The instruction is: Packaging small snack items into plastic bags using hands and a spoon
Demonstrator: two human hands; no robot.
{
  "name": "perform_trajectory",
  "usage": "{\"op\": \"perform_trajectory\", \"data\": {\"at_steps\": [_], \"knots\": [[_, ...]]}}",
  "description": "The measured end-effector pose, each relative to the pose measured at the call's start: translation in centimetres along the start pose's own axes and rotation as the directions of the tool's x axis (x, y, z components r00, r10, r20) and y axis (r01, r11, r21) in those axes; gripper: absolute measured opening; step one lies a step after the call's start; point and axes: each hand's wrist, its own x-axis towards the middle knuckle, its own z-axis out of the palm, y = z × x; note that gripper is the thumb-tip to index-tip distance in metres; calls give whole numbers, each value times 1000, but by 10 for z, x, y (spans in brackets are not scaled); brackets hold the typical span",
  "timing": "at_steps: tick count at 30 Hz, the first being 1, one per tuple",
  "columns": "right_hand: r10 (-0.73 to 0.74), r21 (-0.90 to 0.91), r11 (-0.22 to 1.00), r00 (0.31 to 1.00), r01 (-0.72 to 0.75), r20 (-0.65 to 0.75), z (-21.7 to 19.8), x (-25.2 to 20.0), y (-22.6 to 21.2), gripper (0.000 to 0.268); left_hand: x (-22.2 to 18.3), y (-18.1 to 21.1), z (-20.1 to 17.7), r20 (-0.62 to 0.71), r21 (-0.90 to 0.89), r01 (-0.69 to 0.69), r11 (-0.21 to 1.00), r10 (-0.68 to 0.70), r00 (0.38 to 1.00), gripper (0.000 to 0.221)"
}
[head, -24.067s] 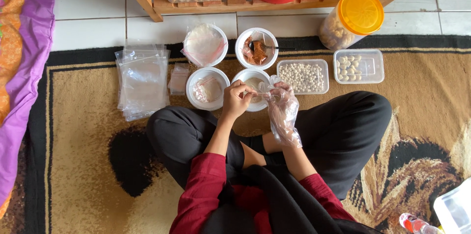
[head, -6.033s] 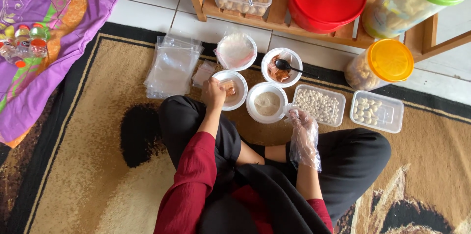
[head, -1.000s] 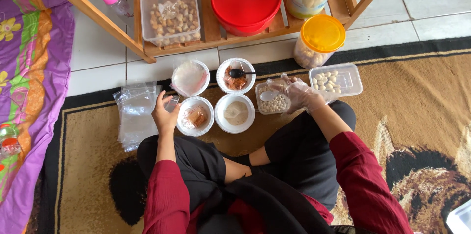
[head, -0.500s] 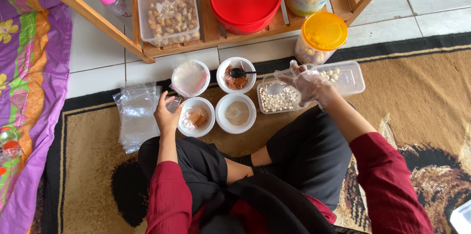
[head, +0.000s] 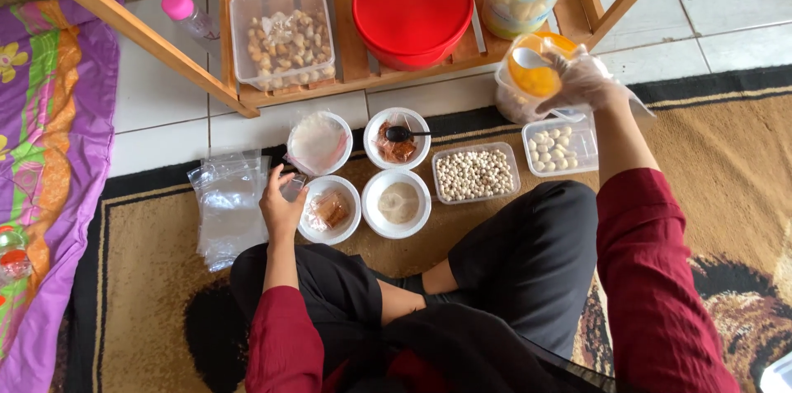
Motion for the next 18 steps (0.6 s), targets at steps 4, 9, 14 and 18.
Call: {"op": "perform_trajectory", "data": {"at_steps": [4, 9, 14, 18], "knots": [[-13, 36, 999, 999, 14, -33, -1, 6, 3, 131, 2, 10, -7, 15, -54, -31, 998, 31, 999, 75], [-40, 134, 989, 990, 58, -134, -29, -48, -57, 80, -3, 36, -17, -17, -167, -99, 981, 97, 995, 74], [-930, -809, -113, 347, -577, -118, -21, -137, -127, 17, -32, 40, 38, -22, -309, -200, 930, 203, 979, 67], [-650, -163, 751, 675, 640, -349, 41, -171, -155, 9, -88, 90, 79, 64, -406, -199, 892, 245, 967, 72]]}}
